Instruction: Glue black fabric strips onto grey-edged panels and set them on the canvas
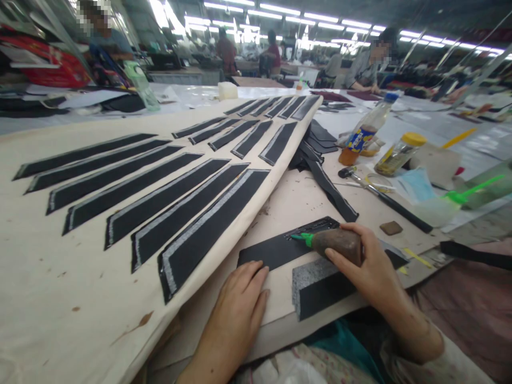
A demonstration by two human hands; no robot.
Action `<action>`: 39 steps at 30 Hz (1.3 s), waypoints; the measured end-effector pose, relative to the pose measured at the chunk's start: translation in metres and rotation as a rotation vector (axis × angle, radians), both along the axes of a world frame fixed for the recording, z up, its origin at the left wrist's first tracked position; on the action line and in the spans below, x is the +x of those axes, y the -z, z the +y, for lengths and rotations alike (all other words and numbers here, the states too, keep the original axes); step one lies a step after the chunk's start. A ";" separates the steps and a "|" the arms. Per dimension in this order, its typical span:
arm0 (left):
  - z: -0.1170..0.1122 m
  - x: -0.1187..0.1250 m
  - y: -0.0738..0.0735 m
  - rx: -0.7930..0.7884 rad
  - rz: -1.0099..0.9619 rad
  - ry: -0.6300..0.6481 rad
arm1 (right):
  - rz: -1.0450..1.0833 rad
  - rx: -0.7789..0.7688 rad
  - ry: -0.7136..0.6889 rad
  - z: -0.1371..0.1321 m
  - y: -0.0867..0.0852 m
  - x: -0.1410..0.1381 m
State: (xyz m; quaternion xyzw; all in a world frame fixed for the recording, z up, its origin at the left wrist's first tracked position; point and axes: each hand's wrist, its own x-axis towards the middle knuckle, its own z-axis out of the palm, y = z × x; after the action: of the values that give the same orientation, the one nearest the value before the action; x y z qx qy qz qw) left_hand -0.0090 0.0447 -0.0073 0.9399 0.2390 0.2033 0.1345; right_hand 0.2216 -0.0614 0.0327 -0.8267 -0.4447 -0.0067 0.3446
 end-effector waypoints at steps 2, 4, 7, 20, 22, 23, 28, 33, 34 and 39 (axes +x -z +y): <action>0.002 -0.009 -0.001 0.010 -0.006 -0.046 | -0.020 0.007 0.037 -0.002 0.000 0.005; 0.003 -0.015 -0.001 0.016 -0.005 -0.073 | -0.030 0.007 0.047 -0.002 0.000 0.005; 0.004 -0.018 0.001 0.014 -0.003 -0.075 | -0.008 -0.006 -0.007 0.004 0.000 -0.008; 0.000 -0.017 -0.002 -0.082 -0.008 -0.089 | -0.066 -0.017 0.038 0.000 -0.003 -0.004; 0.001 -0.017 -0.002 -0.083 -0.016 -0.087 | -0.067 -0.017 0.032 0.000 -0.003 -0.008; 0.001 -0.017 -0.002 -0.082 -0.020 -0.086 | -0.052 -0.022 0.012 0.002 -0.003 -0.014; 0.001 -0.017 -0.001 -0.094 -0.010 -0.085 | 0.031 -0.030 -0.151 0.015 -0.002 -0.041; 0.001 -0.018 -0.002 -0.101 -0.008 -0.089 | -0.016 -0.018 -0.055 0.014 -0.001 -0.020; 0.001 -0.018 -0.002 -0.101 -0.010 -0.089 | -0.034 -0.016 -0.016 0.011 -0.001 -0.013; 0.001 -0.017 -0.001 -0.096 -0.012 -0.085 | -0.080 -0.016 0.054 0.005 -0.003 -0.003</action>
State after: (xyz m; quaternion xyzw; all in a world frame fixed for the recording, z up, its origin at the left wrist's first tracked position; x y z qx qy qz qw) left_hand -0.0263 0.0461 -0.0064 0.9201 0.2873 0.2030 0.1720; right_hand 0.2190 -0.0561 0.0352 -0.8403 -0.4355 -0.0455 0.3198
